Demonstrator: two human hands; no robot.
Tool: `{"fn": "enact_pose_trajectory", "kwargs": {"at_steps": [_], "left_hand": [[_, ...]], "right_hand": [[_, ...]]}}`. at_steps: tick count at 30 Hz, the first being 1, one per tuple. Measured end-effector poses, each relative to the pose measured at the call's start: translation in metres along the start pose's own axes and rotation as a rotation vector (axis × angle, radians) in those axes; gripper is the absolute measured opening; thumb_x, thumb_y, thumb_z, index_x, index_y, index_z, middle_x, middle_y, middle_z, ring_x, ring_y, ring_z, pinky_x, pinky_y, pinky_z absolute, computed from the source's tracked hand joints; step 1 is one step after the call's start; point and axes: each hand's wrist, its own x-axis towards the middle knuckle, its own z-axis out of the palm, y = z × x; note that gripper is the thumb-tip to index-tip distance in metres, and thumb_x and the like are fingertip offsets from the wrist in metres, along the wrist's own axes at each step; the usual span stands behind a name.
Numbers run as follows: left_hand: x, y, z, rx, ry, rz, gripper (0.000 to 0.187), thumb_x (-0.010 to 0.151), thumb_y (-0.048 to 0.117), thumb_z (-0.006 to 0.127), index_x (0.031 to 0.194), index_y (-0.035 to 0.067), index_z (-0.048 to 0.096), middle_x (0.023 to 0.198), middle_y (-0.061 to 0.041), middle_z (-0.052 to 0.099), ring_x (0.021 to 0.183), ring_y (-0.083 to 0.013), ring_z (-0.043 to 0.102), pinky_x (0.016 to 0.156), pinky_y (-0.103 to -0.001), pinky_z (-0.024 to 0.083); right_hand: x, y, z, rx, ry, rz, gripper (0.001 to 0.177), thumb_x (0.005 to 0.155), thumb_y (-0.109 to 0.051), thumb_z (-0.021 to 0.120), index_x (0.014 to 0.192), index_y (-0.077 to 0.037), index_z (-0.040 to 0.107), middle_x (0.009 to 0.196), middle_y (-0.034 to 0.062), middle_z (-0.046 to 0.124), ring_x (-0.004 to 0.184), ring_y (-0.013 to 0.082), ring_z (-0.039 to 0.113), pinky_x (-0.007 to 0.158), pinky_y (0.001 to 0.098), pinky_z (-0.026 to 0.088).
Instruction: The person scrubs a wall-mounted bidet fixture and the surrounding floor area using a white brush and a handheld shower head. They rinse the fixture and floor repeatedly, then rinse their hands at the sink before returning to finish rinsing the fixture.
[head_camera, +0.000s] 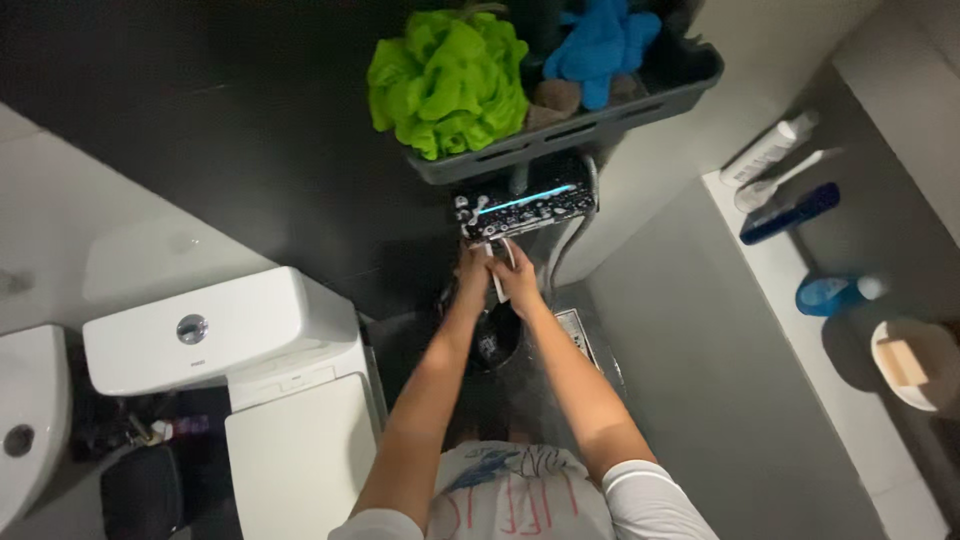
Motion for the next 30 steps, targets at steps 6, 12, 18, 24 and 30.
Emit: {"fn": "enact_pose_trajectory", "kwargs": {"at_steps": [6, 12, 18, 24, 30], "left_hand": [[0.004, 0.011, -0.005, 0.411, -0.024, 0.319, 0.052, 0.110, 0.030, 0.044, 0.155, 0.005, 0.048, 0.156, -0.024, 0.042, 0.140, -0.0383, 0.040, 0.111, -0.042, 0.038], [0.023, 0.021, 0.004, 0.204, 0.185, 0.049, 0.046, 0.103, 0.040, 0.051, 0.123, 0.001, 0.065, 0.112, -0.025, 0.071, 0.104, -0.0449, 0.069, 0.089, -0.048, 0.053], [-0.025, 0.006, 0.022, 0.352, 0.151, 0.143, 0.056, 0.105, 0.041, 0.041, 0.146, 0.003, 0.046, 0.136, -0.028, 0.055, 0.120, -0.0494, 0.055, 0.096, -0.050, 0.045], [0.007, 0.011, 0.011, -0.249, -0.061, -0.118, 0.049, 0.103, 0.038, 0.051, 0.131, -0.002, 0.061, 0.126, -0.030, 0.064, 0.115, -0.0489, 0.065, 0.089, -0.048, 0.051], [0.027, 0.013, 0.001, 0.723, 0.250, 0.175, 0.030, 0.111, 0.032, 0.057, 0.117, 0.004, 0.067, 0.118, -0.022, 0.068, 0.110, -0.0363, 0.063, 0.094, -0.043, 0.049]], "right_hand": [[-0.001, 0.002, 0.009, 0.089, -0.007, 0.025, 0.042, 0.099, -0.012, 0.066, 0.139, -0.001, 0.059, 0.120, 0.0037, 0.069, 0.106, 0.0111, 0.062, 0.092, 0.0272, 0.051], [0.002, -0.001, 0.014, -0.008, 0.085, -0.039, 0.032, 0.100, -0.013, 0.066, 0.129, -0.001, 0.063, 0.115, 0.0010, 0.068, 0.104, 0.0096, 0.061, 0.091, 0.0248, 0.050], [0.015, 0.008, -0.001, -0.109, 0.128, -0.115, 0.014, 0.104, -0.011, 0.069, 0.114, -0.001, 0.069, 0.099, 0.0011, 0.066, 0.091, 0.0099, 0.057, 0.082, 0.0260, 0.049], [0.015, 0.003, 0.006, -0.036, 0.112, -0.056, 0.018, 0.100, -0.012, 0.065, 0.115, -0.004, 0.071, 0.101, -0.0022, 0.069, 0.091, 0.0070, 0.061, 0.081, 0.0242, 0.051], [0.012, -0.006, 0.012, -0.026, 0.145, 0.079, 0.018, 0.100, -0.014, 0.065, 0.114, -0.004, 0.072, 0.100, -0.0010, 0.070, 0.089, 0.0076, 0.061, 0.079, 0.0245, 0.051]]}}
